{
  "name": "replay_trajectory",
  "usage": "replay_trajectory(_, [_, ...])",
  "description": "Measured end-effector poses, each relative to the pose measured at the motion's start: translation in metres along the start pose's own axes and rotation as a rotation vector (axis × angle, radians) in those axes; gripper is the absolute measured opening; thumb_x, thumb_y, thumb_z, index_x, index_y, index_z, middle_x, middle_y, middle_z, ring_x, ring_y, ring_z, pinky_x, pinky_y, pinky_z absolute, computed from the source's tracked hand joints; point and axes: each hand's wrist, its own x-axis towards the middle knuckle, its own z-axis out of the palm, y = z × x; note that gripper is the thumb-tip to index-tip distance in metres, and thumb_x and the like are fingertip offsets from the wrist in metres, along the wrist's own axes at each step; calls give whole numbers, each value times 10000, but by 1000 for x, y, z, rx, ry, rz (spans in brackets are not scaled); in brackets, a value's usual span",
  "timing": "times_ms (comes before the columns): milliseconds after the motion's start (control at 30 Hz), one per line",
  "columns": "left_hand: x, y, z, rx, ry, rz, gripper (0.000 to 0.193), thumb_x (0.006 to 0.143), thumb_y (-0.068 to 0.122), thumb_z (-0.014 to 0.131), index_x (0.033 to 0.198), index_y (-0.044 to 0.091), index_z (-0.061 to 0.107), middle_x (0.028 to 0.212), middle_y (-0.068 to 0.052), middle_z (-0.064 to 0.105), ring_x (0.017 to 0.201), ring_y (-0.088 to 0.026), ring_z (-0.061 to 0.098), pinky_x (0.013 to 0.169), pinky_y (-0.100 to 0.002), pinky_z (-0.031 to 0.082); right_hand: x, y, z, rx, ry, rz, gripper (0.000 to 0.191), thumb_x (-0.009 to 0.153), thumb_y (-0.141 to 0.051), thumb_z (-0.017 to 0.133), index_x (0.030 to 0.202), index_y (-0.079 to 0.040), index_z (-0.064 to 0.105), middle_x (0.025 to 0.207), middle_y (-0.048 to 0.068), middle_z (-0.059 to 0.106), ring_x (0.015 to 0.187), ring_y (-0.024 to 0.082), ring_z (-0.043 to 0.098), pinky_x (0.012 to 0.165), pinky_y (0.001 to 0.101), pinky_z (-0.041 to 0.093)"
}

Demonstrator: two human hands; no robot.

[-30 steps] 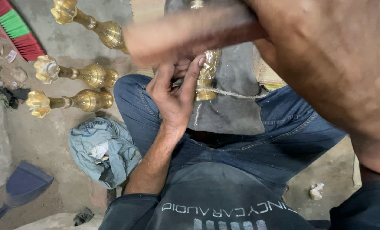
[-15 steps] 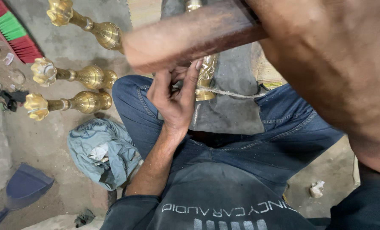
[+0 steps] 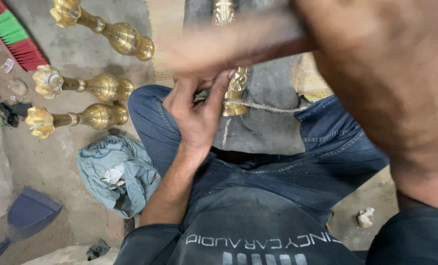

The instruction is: The person sits on the floor with a brass vase-like object tied to a sandbag on their lap and engraves a decorative pattern into it, holding a chisel against the brass and striking it with a wooden mallet, repositioning the chisel around the surface as they work.

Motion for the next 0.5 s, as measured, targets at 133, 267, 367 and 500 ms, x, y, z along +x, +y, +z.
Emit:
replay_trajectory(133, [33,-3,-2,-128,-241,78,232,1018,159,814,1181,39,700,987,-67,772,876,-144,786,743,-283,669,-19,10,20,25,52,47,297,958,-61,730,1244,-14,663,941,101,659,850,262,660,742,379,485])
replay_trajectory(267, [64,4,-10,-49,-481,273,210,1012,182,812,1180,86,732,1025,-56,778,862,-175,778,739,-328,633,-40,21,59,189,153,167,298,952,-43,724,1241,-3,660,928,104,654,839,266,659,736,380,483])
replay_trajectory(367, [86,10,-9,-4,-692,350,235,1008,203,795,1199,79,737,1000,-63,777,824,-207,763,732,-360,613,-57,12,93,412,214,323,274,971,4,694,1231,32,614,938,129,636,843,286,652,737,393,478])
replay_trajectory(500, [103,19,-9,21,-801,489,268,1013,228,781,1226,73,731,1066,-92,765,956,-282,744,824,-429,583,-81,-15,124,631,375,571,362,1023,-42,758,1244,39,484,907,120,634,789,270,645,692,387,495])
